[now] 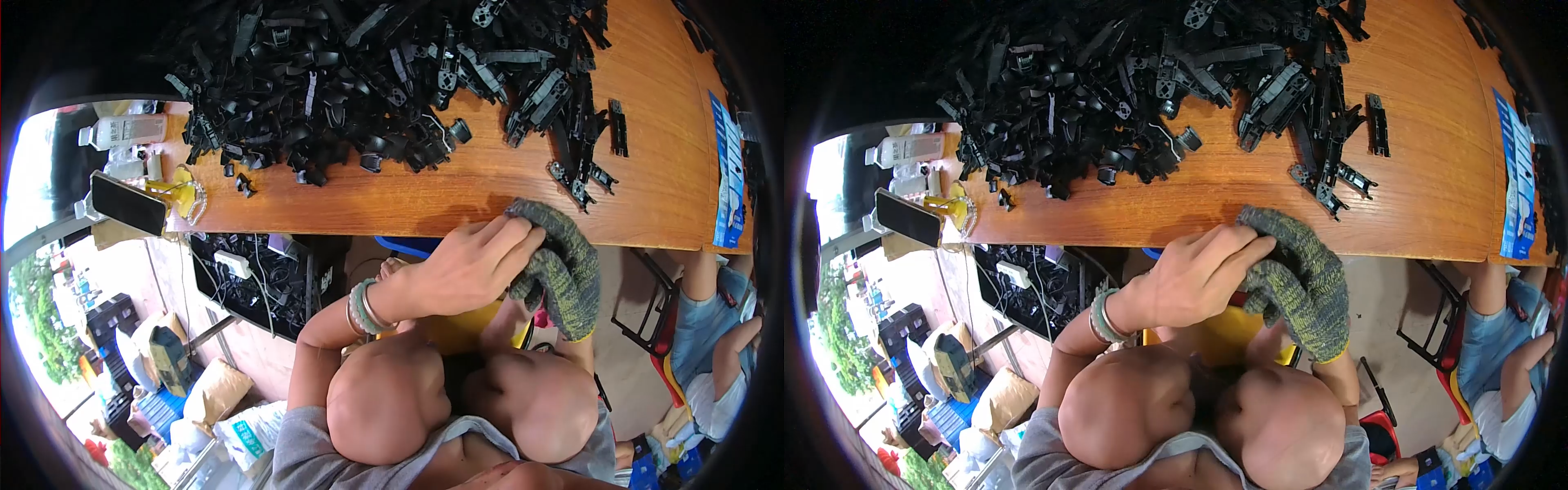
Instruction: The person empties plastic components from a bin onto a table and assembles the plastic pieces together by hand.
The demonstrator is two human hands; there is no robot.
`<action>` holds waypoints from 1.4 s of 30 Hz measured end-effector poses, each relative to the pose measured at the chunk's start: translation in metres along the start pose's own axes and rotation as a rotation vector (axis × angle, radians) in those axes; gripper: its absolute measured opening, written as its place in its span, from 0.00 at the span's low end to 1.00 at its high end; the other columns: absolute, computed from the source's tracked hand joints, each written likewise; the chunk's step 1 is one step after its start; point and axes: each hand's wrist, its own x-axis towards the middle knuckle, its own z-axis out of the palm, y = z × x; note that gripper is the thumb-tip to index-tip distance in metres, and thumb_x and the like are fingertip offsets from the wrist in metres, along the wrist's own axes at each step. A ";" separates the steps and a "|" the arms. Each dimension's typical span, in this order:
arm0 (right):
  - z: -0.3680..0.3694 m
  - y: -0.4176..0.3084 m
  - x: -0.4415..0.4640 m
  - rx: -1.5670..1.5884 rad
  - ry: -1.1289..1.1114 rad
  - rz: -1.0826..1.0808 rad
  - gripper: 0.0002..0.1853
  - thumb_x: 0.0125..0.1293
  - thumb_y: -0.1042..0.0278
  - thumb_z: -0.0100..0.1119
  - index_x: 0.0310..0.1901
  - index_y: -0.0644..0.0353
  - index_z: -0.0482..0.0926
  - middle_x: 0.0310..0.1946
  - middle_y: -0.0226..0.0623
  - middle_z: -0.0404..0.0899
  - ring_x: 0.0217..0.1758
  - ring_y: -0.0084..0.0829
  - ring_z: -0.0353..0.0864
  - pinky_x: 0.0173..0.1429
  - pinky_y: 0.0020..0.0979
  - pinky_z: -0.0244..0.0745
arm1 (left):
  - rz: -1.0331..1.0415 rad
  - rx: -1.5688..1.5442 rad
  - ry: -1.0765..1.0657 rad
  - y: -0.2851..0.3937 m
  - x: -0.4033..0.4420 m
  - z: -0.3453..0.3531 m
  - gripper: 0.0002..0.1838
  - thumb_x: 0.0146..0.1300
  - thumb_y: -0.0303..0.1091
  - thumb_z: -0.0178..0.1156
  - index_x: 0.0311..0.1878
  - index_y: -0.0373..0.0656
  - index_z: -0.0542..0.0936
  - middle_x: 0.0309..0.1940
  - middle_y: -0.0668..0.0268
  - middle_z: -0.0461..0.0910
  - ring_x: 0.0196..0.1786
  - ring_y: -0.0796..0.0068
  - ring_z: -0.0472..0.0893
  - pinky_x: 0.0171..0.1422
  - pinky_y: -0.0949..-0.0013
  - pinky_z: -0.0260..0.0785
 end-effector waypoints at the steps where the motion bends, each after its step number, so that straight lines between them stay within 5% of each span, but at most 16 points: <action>1: 0.003 0.002 0.002 -0.011 0.045 0.005 0.16 0.66 0.71 0.50 0.53 0.68 0.72 0.36 0.40 0.81 0.22 0.22 0.76 0.30 0.21 0.74 | -0.078 0.037 0.041 -0.002 -0.004 -0.003 0.15 0.49 0.21 0.56 0.43 0.34 0.76 0.35 0.57 0.75 0.32 0.62 0.77 0.32 0.67 0.72; 3: 0.003 -0.004 0.003 0.069 0.070 0.111 0.16 0.66 0.71 0.49 0.53 0.68 0.72 0.35 0.41 0.82 0.20 0.21 0.75 0.27 0.20 0.73 | -0.173 0.180 0.295 -0.017 -0.013 -0.014 0.09 0.52 0.18 0.56 0.38 0.37 0.77 0.34 0.58 0.78 0.31 0.61 0.77 0.32 0.69 0.71; 5: 0.004 -0.007 0.006 0.167 0.058 0.192 0.16 0.66 0.71 0.49 0.54 0.67 0.72 0.35 0.42 0.82 0.18 0.19 0.75 0.21 0.19 0.71 | -0.524 0.316 0.398 -0.026 -0.009 -0.031 0.10 0.50 0.18 0.61 0.37 0.37 0.78 0.30 0.62 0.76 0.26 0.68 0.76 0.29 0.69 0.67; 13: 0.012 -0.007 0.005 0.226 0.072 0.242 0.16 0.66 0.71 0.50 0.54 0.68 0.72 0.35 0.43 0.81 0.19 0.20 0.75 0.21 0.19 0.70 | -0.342 0.342 0.355 -0.050 -0.005 -0.045 0.08 0.50 0.18 0.62 0.35 0.36 0.79 0.30 0.63 0.75 0.22 0.74 0.74 0.27 0.74 0.65; 16: 0.010 -0.003 0.003 0.214 0.087 0.235 0.16 0.65 0.71 0.51 0.53 0.68 0.73 0.35 0.42 0.81 0.19 0.20 0.74 0.22 0.18 0.70 | -0.439 0.036 0.407 -0.032 -0.007 -0.047 0.07 0.51 0.17 0.61 0.34 0.35 0.78 0.31 0.63 0.78 0.23 0.79 0.76 0.26 0.77 0.66; 18: 0.012 -0.005 0.003 0.184 0.085 0.214 0.16 0.65 0.71 0.52 0.53 0.68 0.73 0.34 0.41 0.81 0.20 0.19 0.74 0.22 0.18 0.69 | -0.549 -0.200 0.244 -0.022 -0.009 -0.047 0.07 0.51 0.15 0.60 0.34 0.34 0.78 0.32 0.62 0.80 0.26 0.83 0.77 0.26 0.80 0.67; 20: 0.016 -0.012 0.004 0.284 0.070 0.277 0.16 0.64 0.70 0.53 0.52 0.69 0.74 0.34 0.39 0.81 0.21 0.18 0.74 0.21 0.18 0.68 | -0.560 -0.221 0.223 -0.022 -0.006 -0.043 0.07 0.52 0.15 0.59 0.35 0.34 0.79 0.29 0.60 0.80 0.27 0.81 0.79 0.28 0.80 0.70; 22: 0.014 -0.010 0.006 0.265 0.022 0.256 0.16 0.64 0.70 0.53 0.51 0.68 0.74 0.33 0.38 0.81 0.22 0.18 0.74 0.21 0.18 0.67 | -0.286 -0.153 0.201 -0.026 -0.003 -0.041 0.08 0.51 0.15 0.58 0.36 0.34 0.80 0.30 0.60 0.80 0.27 0.77 0.79 0.29 0.77 0.71; 30: 0.015 -0.008 0.005 0.195 -0.022 0.223 0.16 0.66 0.66 0.53 0.50 0.67 0.74 0.28 0.34 0.80 0.21 0.16 0.72 0.21 0.17 0.66 | -0.325 -0.248 0.124 -0.015 -0.002 -0.037 0.10 0.53 0.14 0.55 0.37 0.33 0.80 0.33 0.58 0.78 0.27 0.73 0.79 0.30 0.75 0.73; 33: 0.010 -0.001 0.005 -0.064 -0.042 0.194 0.14 0.63 0.71 0.55 0.48 0.67 0.74 0.33 0.38 0.80 0.26 0.24 0.77 0.26 0.24 0.72 | -0.404 -0.348 0.165 -0.009 -0.002 -0.031 0.07 0.56 0.16 0.54 0.36 0.33 0.80 0.31 0.59 0.78 0.25 0.74 0.78 0.29 0.77 0.71; 35: 0.003 0.018 0.007 -0.759 -0.088 -0.743 0.15 0.56 0.78 0.57 0.47 0.65 0.74 0.40 0.43 0.78 0.34 0.37 0.79 0.32 0.33 0.75 | -0.495 -0.472 0.201 -0.004 -0.002 -0.028 0.06 0.58 0.17 0.54 0.35 0.33 0.80 0.28 0.60 0.78 0.23 0.75 0.77 0.28 0.78 0.70; 37: 0.005 0.022 -0.001 -0.651 -0.100 -0.599 0.17 0.52 0.80 0.58 0.46 0.64 0.74 0.42 0.44 0.77 0.37 0.41 0.79 0.35 0.36 0.75 | -0.657 -0.458 0.170 0.002 -0.001 -0.025 0.04 0.61 0.23 0.54 0.33 0.33 0.77 0.20 0.59 0.73 0.18 0.62 0.73 0.24 0.69 0.65; 39: 0.008 0.023 -0.003 -0.544 -0.114 -0.453 0.19 0.49 0.82 0.59 0.46 0.63 0.74 0.45 0.45 0.76 0.41 0.46 0.78 0.39 0.39 0.75 | -0.593 -0.332 0.175 0.000 -0.003 -0.016 0.08 0.64 0.26 0.52 0.30 0.34 0.76 0.17 0.58 0.70 0.17 0.60 0.70 0.23 0.67 0.62; 42: 0.011 0.030 0.000 -0.740 -0.115 -0.780 0.19 0.47 0.81 0.59 0.45 0.60 0.75 0.45 0.44 0.77 0.40 0.44 0.78 0.38 0.38 0.75 | -0.653 -0.340 0.224 0.009 -0.004 -0.006 0.18 0.68 0.33 0.46 0.23 0.34 0.71 0.14 0.54 0.66 0.16 0.54 0.67 0.22 0.61 0.57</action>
